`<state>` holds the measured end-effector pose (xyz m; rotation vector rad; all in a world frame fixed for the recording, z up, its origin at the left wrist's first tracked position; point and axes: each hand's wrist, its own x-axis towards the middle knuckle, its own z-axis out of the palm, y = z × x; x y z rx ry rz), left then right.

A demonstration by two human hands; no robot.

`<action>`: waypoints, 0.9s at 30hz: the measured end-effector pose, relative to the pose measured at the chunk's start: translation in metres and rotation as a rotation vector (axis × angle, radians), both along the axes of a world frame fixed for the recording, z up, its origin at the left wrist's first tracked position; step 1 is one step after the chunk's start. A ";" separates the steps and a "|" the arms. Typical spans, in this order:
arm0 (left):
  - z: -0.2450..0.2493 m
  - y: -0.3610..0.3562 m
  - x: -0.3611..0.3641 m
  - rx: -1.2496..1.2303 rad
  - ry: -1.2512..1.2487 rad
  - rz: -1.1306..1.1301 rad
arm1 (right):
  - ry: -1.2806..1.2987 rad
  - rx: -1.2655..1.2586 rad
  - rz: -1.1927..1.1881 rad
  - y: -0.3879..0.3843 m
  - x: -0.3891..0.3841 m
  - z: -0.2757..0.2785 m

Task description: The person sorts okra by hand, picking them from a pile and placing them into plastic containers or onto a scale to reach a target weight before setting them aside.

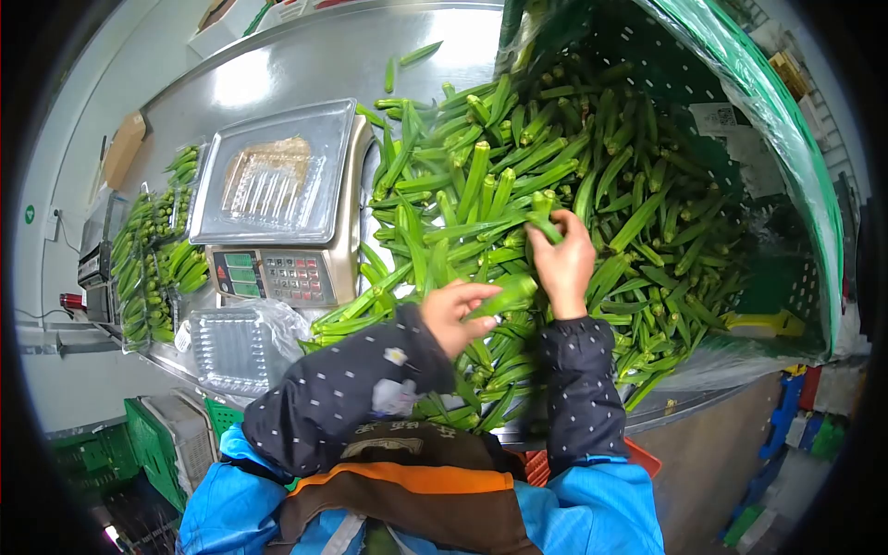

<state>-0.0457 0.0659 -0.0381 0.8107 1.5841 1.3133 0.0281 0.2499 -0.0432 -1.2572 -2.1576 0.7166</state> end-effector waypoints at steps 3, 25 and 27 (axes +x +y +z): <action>0.030 -0.016 -0.022 0.001 -0.674 0.213 | -0.188 0.043 -0.038 -0.003 -0.013 0.007; -0.004 -0.065 -0.002 0.192 -1.067 0.321 | 0.055 -0.214 0.646 -0.143 0.032 0.082; -0.001 -0.068 -0.008 0.157 -1.108 0.439 | 0.248 -0.355 0.797 -0.127 0.037 0.083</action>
